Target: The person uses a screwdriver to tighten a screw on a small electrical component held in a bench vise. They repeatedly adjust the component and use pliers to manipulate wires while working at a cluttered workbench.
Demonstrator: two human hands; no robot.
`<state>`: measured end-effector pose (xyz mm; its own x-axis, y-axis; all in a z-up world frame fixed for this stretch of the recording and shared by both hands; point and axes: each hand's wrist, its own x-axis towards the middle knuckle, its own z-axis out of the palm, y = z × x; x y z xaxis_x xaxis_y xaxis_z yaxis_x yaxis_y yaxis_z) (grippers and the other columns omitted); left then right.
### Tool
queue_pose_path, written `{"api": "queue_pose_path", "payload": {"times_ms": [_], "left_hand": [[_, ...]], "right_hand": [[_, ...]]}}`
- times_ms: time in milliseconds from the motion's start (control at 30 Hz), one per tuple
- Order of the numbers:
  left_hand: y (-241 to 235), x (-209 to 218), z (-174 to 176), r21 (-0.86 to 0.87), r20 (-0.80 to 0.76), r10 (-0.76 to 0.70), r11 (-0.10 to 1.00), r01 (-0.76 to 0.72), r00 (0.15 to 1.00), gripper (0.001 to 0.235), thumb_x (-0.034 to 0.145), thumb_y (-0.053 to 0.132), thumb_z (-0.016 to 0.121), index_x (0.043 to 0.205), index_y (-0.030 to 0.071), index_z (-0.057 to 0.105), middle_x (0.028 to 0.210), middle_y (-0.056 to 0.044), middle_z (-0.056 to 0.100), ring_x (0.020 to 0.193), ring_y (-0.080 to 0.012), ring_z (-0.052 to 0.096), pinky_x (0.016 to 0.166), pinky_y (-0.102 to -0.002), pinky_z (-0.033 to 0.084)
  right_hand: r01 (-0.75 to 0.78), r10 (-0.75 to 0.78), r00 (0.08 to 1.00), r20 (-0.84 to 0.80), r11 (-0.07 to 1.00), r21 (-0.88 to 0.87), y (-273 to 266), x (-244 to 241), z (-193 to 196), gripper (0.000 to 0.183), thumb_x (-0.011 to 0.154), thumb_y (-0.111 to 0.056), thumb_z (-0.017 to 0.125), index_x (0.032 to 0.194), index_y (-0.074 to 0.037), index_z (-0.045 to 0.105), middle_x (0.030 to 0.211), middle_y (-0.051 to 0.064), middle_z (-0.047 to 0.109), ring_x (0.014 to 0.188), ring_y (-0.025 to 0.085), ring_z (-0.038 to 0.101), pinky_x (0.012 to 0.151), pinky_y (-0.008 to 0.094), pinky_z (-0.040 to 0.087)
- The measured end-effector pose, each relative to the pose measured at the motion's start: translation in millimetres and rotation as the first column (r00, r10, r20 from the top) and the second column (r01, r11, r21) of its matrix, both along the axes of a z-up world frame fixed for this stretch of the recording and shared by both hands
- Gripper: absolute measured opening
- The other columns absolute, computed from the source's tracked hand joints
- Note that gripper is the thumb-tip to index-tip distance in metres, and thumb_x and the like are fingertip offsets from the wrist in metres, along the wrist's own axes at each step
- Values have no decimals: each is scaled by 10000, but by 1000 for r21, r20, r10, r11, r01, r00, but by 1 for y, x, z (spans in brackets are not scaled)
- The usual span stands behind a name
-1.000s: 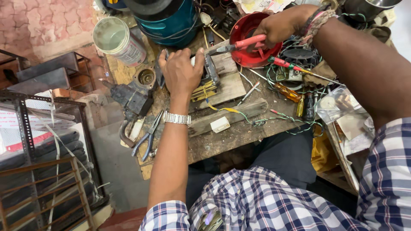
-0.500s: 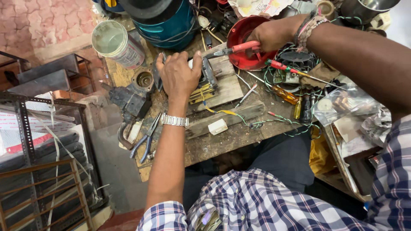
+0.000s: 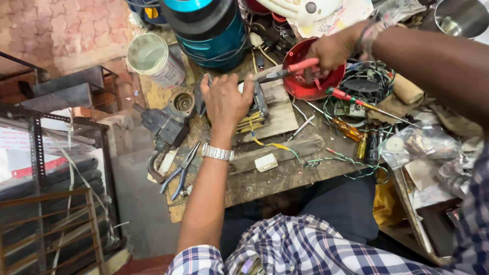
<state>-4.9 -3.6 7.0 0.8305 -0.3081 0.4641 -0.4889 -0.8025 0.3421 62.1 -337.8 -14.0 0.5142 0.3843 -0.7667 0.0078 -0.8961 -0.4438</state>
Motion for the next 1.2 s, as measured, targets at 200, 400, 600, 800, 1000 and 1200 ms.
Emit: {"api": "queue_pose_path", "payload": {"times_ms": [200,400,600,800,1000,1200], "left_hand": [[1,1,-1,-23,-39,-5,1000,4,999,470,979,419,578,760,22,700,842,-178,714,869,-360,670,1107,-578,333],[2,1,0,-31,-32,-29,999,28,999,469,982,429,576,793,23,715,847,-182,713,880,-371,667,1083,-569,342],[1,1,-1,-45,-49,-7,999,5,999,482,980,437,591,777,18,716,827,-186,712,870,-381,665,1087,-573,345],[1,2,-3,-64,-13,-22,998,21,1000,468,976,430,591,783,23,718,830,-186,712,872,-384,667,1082,-574,345],[-1,2,0,-66,-33,-12,998,10,999,478,958,449,582,792,22,718,836,-182,712,887,-385,668,1087,-576,336],[-1,0,5,-56,-86,-21,998,16,996,499,962,460,569,794,13,715,831,-189,709,879,-379,663,1104,-576,322]], "right_hand": [[-154,137,959,247,987,51,4,-22,4,248,848,-47,633,1028,-94,797,840,-14,784,791,151,683,738,345,522],[318,-294,935,-199,943,99,23,-61,29,354,824,-28,698,1171,17,747,1032,175,741,839,253,659,736,407,550],[856,-773,512,-374,423,299,77,-133,36,410,887,-132,649,1275,-3,625,1000,30,725,913,156,684,770,377,592],[832,-756,524,-393,354,428,116,-148,24,484,863,-43,660,1343,4,615,982,40,703,883,146,675,673,328,437],[823,-723,567,-394,470,321,125,-125,38,391,809,-34,659,1194,-4,600,853,71,652,790,217,670,784,541,654],[775,-691,632,-351,574,265,138,-117,42,92,802,-16,649,879,10,606,663,52,477,732,232,666,762,627,661]]}}
